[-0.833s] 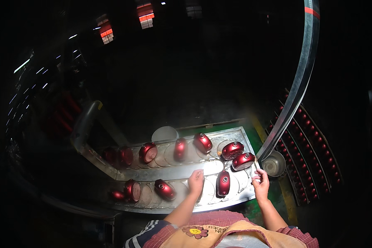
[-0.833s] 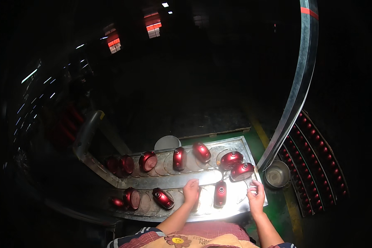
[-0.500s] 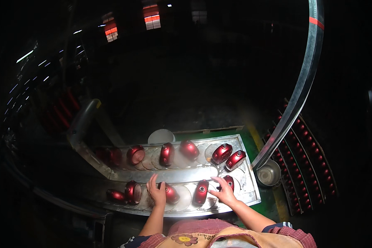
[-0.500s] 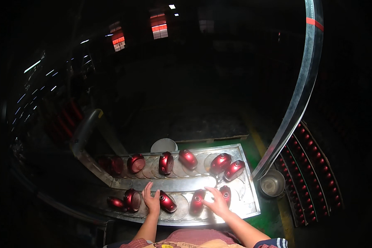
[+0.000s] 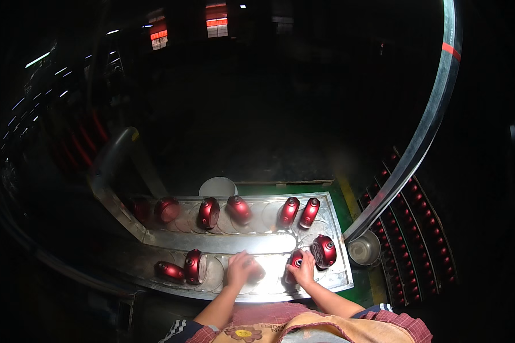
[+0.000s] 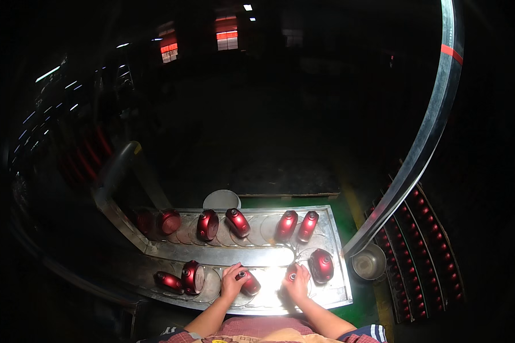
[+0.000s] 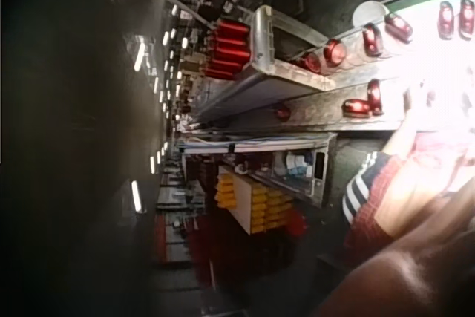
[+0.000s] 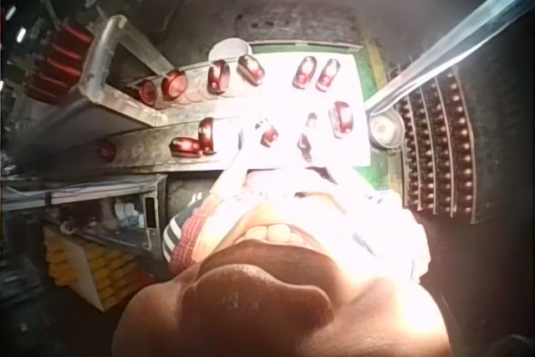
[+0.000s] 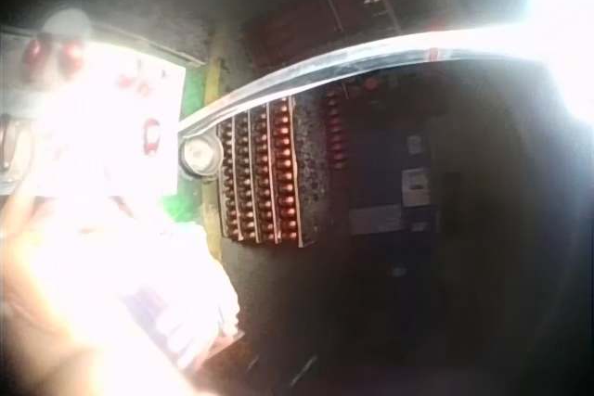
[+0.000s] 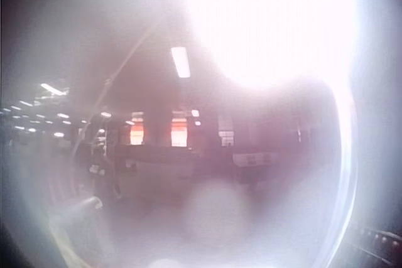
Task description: The person picks up red cylindrical containers from a wire rack and places them upright on a wooden board. They then move to a conveyor belt, pick up red spherical objects, and place them into circular indentations on the belt.
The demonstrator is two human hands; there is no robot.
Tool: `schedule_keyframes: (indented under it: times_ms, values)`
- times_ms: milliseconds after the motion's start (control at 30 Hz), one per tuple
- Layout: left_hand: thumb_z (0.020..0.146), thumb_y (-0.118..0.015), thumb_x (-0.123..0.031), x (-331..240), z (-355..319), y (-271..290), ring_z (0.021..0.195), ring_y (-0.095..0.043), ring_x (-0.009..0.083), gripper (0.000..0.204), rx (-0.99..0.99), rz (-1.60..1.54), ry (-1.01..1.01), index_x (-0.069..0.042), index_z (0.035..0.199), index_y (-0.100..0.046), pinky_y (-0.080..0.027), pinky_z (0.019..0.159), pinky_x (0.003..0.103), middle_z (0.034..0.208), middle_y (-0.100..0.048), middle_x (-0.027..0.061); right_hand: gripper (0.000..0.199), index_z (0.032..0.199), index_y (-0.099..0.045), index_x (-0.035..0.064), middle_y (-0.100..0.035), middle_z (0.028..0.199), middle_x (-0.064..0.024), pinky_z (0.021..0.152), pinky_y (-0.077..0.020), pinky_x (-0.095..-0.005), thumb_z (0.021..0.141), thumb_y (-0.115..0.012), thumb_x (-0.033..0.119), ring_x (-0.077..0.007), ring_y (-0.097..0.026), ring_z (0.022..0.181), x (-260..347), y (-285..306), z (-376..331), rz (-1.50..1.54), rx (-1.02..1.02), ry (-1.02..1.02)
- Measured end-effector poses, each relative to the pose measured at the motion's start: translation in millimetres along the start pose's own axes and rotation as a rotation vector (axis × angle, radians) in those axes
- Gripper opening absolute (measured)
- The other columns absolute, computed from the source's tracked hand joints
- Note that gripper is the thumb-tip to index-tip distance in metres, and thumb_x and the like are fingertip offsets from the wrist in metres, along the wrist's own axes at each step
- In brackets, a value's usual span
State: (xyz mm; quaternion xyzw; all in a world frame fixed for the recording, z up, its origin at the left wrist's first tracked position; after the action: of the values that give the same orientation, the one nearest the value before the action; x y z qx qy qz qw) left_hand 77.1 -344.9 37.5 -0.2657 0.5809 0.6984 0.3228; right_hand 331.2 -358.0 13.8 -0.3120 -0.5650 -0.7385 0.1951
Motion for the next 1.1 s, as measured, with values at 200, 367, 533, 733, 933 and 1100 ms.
schedule_keyframes:
  times_ms: [200, 367, 533, 733, 933, 1100]
  values:
    - [0.080, -0.071, -0.021, -6.1, 8.5, -7.7, 0.133, -0.044, 0.0290, 0.022, 0.151, -0.257, -0.002, -0.014, 0.102, -0.070, -0.037, 0.107, 0.036, 0.133, -0.059, 0.0077, 0.065, 0.125, -0.053, -0.0002, -0.056, 0.121, -0.0182, 0.103, -0.0404, -0.0374, 0.065, -0.075, 0.006, -0.0309, -0.054, 0.114, -8.7, 11.6, 11.2, 0.328, -0.105, -0.107]
    - [0.084, -0.068, -0.020, -20.2, 12.9, 0.9, 0.136, -0.040, 0.0287, 0.022, 0.372, -0.274, -0.086, -0.013, 0.104, -0.069, -0.035, 0.109, 0.037, 0.137, -0.054, 0.0094, 0.067, 0.127, -0.053, 0.0007, -0.056, 0.123, -0.0163, 0.103, -0.0403, -0.0359, 0.063, -0.073, 0.006, -0.0296, -0.055, 0.115, 5.7, 6.6, 15.3, 0.325, -0.046, -0.014]
    - [0.085, -0.068, -0.022, -45.2, 4.1, 6.9, 0.138, -0.038, 0.0264, 0.042, 0.357, -0.265, -0.048, -0.012, 0.126, -0.061, -0.035, 0.109, 0.035, 0.143, -0.047, 0.0123, 0.073, 0.133, -0.047, 0.0024, -0.054, 0.127, -0.0171, 0.102, -0.0409, -0.0363, 0.067, -0.076, 0.013, -0.0309, -0.053, 0.119, 5.8, 9.7, 22.8, 0.296, -0.012, -0.176]
    - [0.089, -0.065, -0.016, -21.4, -58.8, 64.1, 0.113, -0.060, 0.0204, 0.035, 0.315, -0.399, -0.087, -0.009, 0.123, -0.063, -0.048, 0.095, 0.032, 0.126, -0.063, 0.0072, 0.092, 0.138, -0.034, -0.0095, -0.047, 0.134, -0.0274, 0.107, -0.0362, -0.0377, 0.069, -0.082, 0.026, -0.0352, -0.048, 0.125, -26.9, 31.7, 17.7, 0.219, 0.071, -0.193]
    - [0.093, -0.065, -0.028, 118.6, -199.8, 149.4, 0.114, -0.058, 0.0158, 0.040, 0.846, -0.201, 0.608, -0.001, 0.122, -0.062, -0.045, 0.098, 0.027, 0.117, -0.066, 0.0116, 0.074, 0.135, -0.041, -0.0026, -0.051, 0.129, -0.0193, 0.105, -0.0376, -0.0389, 0.072, -0.078, 0.005, -0.0302, -0.049, 0.121, -31.6, 60.7, -14.9, 0.155, -0.213, -0.167]
    - [0.091, -0.063, -0.034, 176.9, -261.0, 110.6, 0.098, -0.063, 0.0210, 0.044, 1.223, -0.553, 0.614, 0.001, 0.118, -0.061, -0.049, 0.089, 0.032, 0.107, -0.068, 0.0132, 0.066, 0.132, -0.044, 0.0010, -0.052, 0.127, -0.0154, 0.096, -0.0440, -0.0413, 0.073, -0.073, -0.001, -0.0274, -0.052, 0.117, -6.2, 72.9, -76.5, 0.243, -0.104, -0.283]
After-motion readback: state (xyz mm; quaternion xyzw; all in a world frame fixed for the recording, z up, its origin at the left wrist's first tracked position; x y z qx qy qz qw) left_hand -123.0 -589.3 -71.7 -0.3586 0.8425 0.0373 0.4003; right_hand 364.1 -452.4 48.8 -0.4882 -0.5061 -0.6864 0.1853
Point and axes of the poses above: each hand's wrist, its own z-axis towards the middle knuckle, its own y-axis out of the back of the hand, x = y × z, the point moved 1 cm from there along z, towards the middle knuckle
